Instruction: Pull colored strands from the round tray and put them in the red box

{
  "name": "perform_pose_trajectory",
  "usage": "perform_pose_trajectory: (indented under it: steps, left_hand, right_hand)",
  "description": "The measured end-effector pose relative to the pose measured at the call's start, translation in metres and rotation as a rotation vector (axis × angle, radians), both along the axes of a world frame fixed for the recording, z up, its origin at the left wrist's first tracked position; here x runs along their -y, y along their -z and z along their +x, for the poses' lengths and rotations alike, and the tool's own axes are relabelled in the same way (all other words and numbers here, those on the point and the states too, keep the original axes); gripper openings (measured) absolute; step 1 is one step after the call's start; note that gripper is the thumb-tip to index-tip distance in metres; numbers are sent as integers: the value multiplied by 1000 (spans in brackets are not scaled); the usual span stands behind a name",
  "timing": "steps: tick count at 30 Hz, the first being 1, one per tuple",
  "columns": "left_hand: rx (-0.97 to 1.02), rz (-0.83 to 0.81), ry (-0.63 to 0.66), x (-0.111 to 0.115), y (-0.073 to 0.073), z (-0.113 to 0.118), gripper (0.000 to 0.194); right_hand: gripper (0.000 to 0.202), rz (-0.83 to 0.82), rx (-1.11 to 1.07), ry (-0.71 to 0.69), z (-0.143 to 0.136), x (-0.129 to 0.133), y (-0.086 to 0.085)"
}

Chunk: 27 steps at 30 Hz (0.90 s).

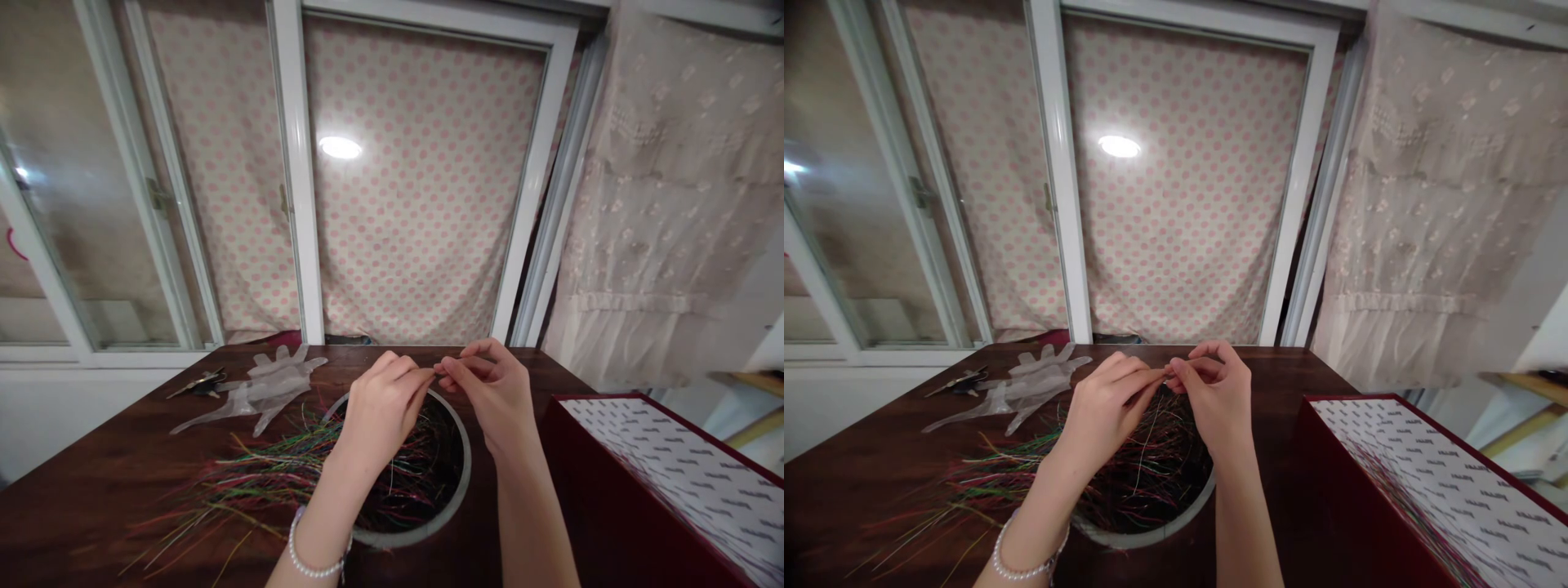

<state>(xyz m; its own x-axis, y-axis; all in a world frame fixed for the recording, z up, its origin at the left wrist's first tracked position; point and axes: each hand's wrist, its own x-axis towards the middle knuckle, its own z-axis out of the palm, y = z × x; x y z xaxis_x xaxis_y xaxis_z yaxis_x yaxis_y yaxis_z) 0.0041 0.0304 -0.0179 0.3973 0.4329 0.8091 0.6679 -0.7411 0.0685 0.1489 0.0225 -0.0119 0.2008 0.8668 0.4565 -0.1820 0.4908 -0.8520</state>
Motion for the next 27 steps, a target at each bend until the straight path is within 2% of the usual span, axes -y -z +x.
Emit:
perform_pose_trajectory:
  steps: [6,10,13,17,21,25,27]
  left_hand:
    - [358,-156,191,3,-7,2,13]
    - [676,-269,295,8,-12,-2,10]
    - [983,-336,350,8,-12,-5,7]
    - [1338,-523,455,5,-12,-6,12]
    - [1502,-622,498,1,-13,-6,18]
    - [1567,-678,518,-2,-14,-7,18]
    - [1576,-711,536,-3,-15,-8,19]
  right_hand:
    - [19,99,34,-25,-5,8,-6]
    - [18,203,100,-33,-12,11,-8]
    - [21,151,192,-141,-22,10,-5]
    - [18,95,360,-278,-42,7,2]
    - [23,53,414,-315,-61,1,11]
    - [30,-97,270,-460,-68,-5,16]
    - [34,-150,170,-488,-68,-6,16]
